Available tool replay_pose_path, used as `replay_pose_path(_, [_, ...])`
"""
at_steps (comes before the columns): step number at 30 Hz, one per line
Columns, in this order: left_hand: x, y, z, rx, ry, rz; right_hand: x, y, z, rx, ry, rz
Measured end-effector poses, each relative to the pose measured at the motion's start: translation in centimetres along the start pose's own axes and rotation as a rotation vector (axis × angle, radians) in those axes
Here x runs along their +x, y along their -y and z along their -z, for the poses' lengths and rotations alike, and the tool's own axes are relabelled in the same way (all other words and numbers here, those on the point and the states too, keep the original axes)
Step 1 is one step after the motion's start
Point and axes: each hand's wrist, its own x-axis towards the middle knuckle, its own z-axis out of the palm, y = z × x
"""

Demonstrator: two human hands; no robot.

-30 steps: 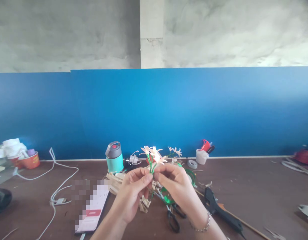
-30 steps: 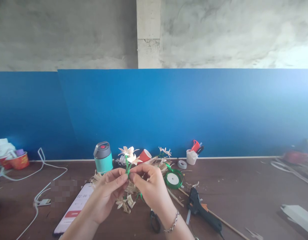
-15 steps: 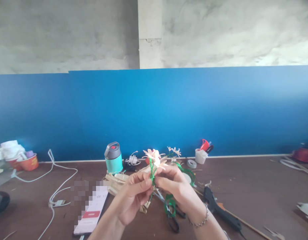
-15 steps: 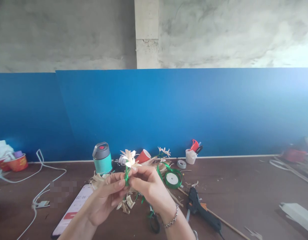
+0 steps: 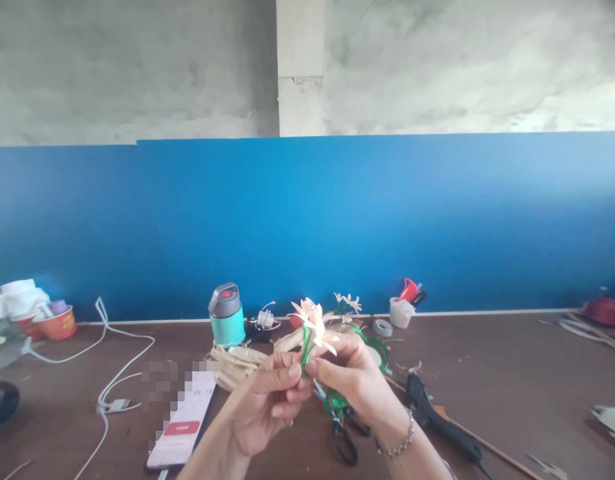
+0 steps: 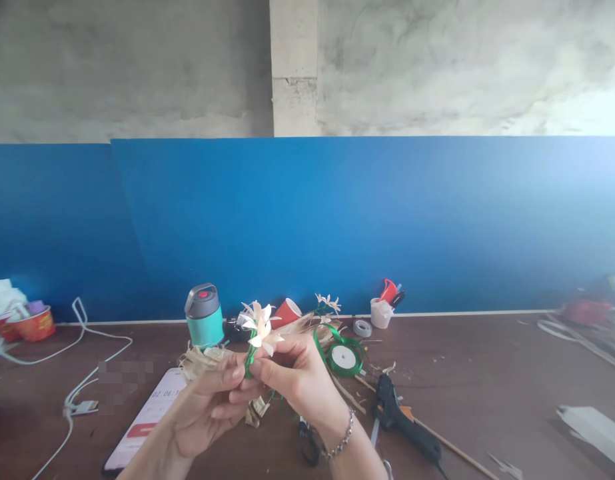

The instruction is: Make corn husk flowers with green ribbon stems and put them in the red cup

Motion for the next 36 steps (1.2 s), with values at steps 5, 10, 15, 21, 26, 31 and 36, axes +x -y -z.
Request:
replay_pose_path(5, [0.0, 0.1, 0.1, -0.132, 0.066, 0.102, -0.2, 0.0, 0.1, -0.02, -0.016, 0.015])
replay_pose_path(10, [0.3, 0.2, 0.0, -0.097, -0.009, 0.056, -0.1, 0.4, -0.3, -0.058, -0.03, -0.002])
replay_pose_path(15, [0.4, 0.3, -0.5, 0.158, -0.22, -0.159, 0.1, 0.6, -0.2, -0.225, -0.133, 0.041])
replay_pose_path(21, [0.0, 1.1, -2.0, 0.655, -0.569, -0.593, 0.4, 0.4, -0.3, -0.419, -0.313, 0.099])
replay_pose_path(26, [-0.1, 1.6, -2.3, 0.916, -0.655, -0.779, 0.3, 0.3, -1.0, -0.522, -0.35, 0.121])
replay_pose_path(31, [0.2, 1.3, -1.8, 0.717, -0.603, -0.594, 0.2, 0.0, -1.4, -0.472, -0.336, 0.114])
replay_pose_path(36, [0.2, 1.0, -1.4, 0.627, -0.515, -0.484, 0.2, 0.0, -1.2, -0.45, -0.295, 0.09])
